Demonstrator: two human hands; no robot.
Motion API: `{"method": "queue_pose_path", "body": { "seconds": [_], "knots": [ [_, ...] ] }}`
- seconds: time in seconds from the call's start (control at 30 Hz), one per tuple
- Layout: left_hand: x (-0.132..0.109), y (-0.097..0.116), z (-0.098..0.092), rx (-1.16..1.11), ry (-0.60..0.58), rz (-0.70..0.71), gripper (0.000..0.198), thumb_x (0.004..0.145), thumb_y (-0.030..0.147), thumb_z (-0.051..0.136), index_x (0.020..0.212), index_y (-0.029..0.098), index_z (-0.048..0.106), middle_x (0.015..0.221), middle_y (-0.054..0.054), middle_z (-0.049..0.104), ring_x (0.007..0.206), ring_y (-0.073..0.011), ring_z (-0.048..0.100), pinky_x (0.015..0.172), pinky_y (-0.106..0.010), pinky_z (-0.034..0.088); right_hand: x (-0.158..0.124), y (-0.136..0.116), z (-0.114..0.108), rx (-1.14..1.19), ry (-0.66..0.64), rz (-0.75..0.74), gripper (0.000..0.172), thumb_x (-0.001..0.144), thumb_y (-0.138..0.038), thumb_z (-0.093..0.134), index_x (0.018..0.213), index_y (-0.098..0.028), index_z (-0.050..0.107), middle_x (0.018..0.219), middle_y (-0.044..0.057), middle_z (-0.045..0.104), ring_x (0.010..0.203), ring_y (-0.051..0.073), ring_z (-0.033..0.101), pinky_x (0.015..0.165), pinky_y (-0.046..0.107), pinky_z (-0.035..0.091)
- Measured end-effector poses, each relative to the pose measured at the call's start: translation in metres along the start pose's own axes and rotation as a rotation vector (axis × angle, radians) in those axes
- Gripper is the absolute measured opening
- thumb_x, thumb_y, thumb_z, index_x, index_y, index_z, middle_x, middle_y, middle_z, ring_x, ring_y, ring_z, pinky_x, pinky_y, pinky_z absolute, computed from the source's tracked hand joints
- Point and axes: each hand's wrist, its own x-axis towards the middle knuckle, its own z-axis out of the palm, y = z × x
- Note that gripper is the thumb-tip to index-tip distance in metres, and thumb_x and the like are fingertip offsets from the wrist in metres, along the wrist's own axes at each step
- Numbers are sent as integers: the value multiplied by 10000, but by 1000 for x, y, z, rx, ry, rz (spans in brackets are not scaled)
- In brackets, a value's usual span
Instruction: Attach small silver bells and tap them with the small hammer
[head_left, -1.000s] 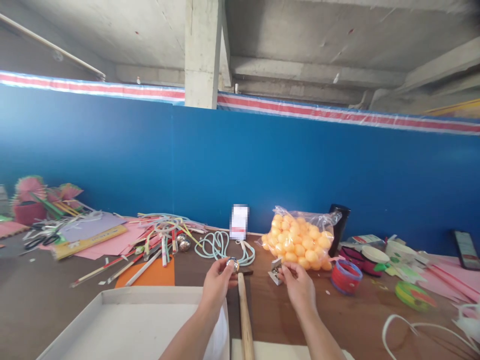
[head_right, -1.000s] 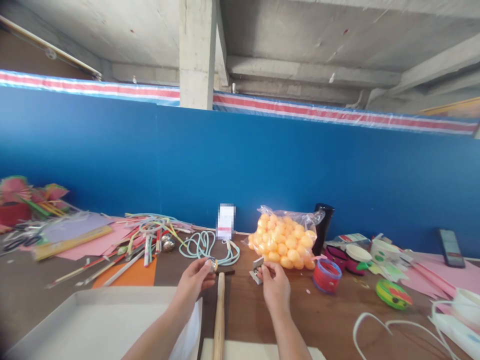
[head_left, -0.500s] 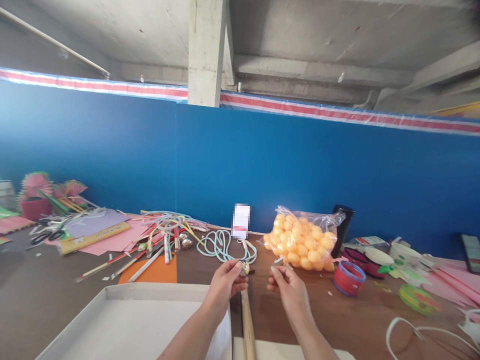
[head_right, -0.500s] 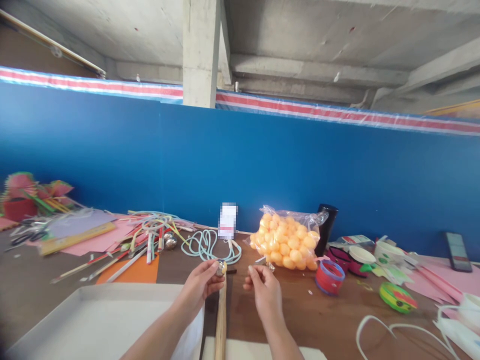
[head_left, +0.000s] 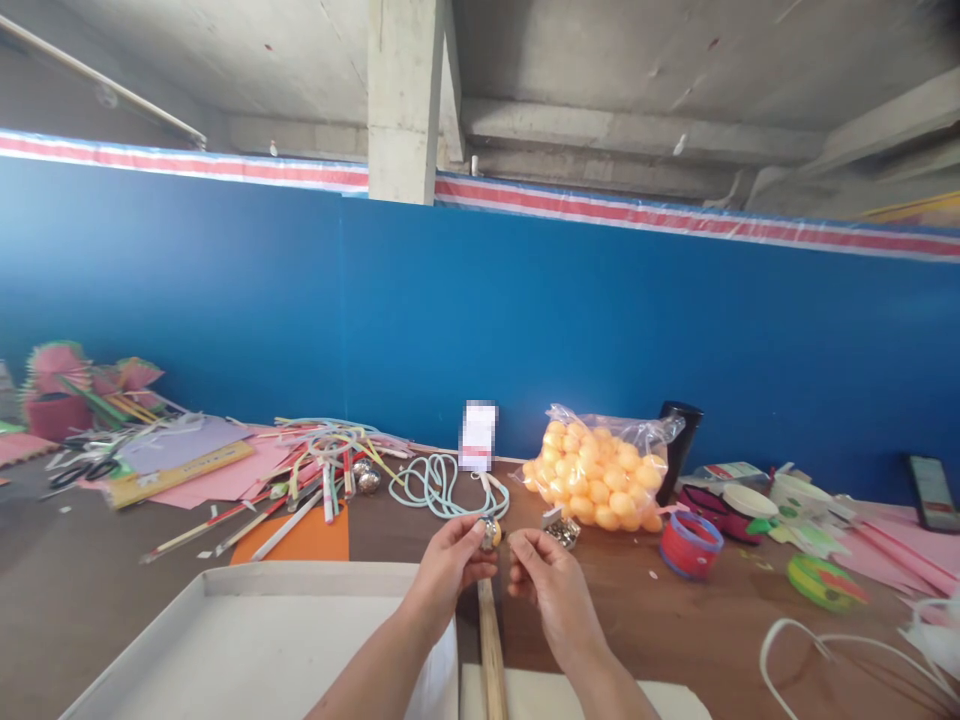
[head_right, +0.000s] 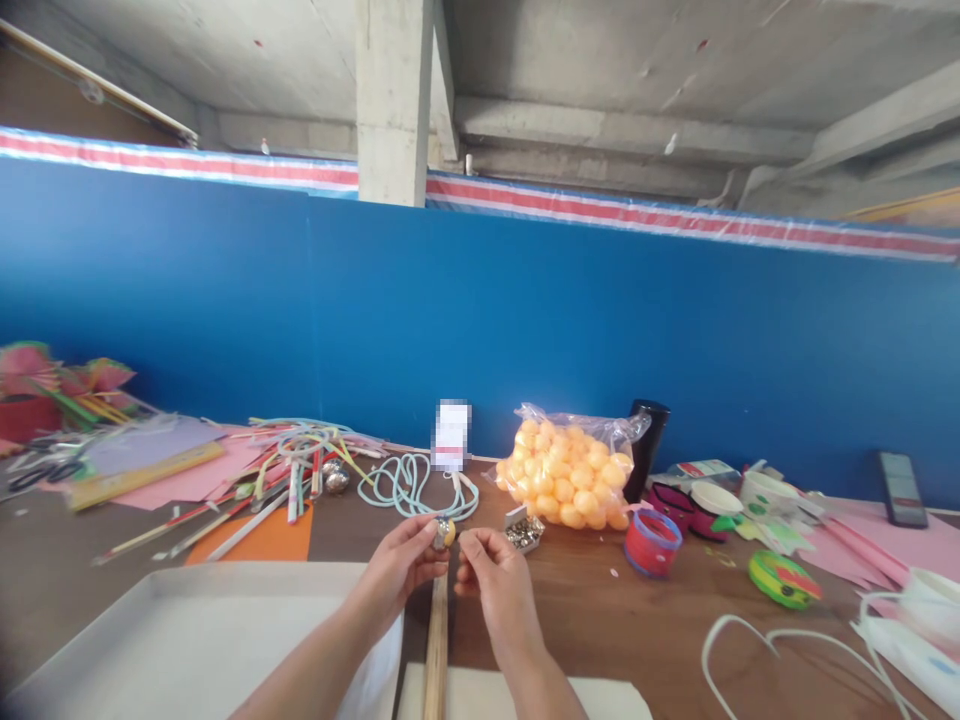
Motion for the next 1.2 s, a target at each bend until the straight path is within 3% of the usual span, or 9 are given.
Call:
{"method": "queue_pose_path", "body": {
  "seconds": [0.17, 0.3, 0.63, 1.2],
  "knots": [
    [0, -3, 0, -5, -14, 5, 342, 693, 390, 651, 928, 145, 605, 803, -60, 631, 661, -124, 608, 609, -239, 494, 2, 3, 3, 47, 23, 2, 259, 685, -410, 664, 742, -160, 624, 628, -4, 578, 569, 120, 549, 480, 219, 499],
    [0, -1, 1, -14, -32, 1, 356, 705, 384, 644, 947, 130, 588, 815, -75, 628, 668, -135, 619, 620, -247, 500, 0, 2, 4, 2, -45, 3, 253, 700, -398, 653, 791, -163, 626, 722, 26, 621, 640, 144, 571, 472, 215, 492],
    [-2, 1, 4, 60, -24, -2, 384, 694, 428, 636, 931, 126, 607, 734, -45, 602, 622, -107, 582, 587, -228, 491, 1, 3, 5, 63, -119, 5, 220, 700, -367, 669, 777, -168, 619, 568, -34, 553, 457, 67, 441, 385, 161, 361],
    [-1, 0, 3, 151, 0, -5, 399, 661, 488, 631, 830, 127, 613, 682, -39, 598, 545, -96, 556, 560, -247, 488, -1, 2, 4, 274, -170, 131, 187, 694, -323, 688, 723, -161, 599, 663, -24, 542, 467, 37, 379, 378, 128, 306]
  ]
}}
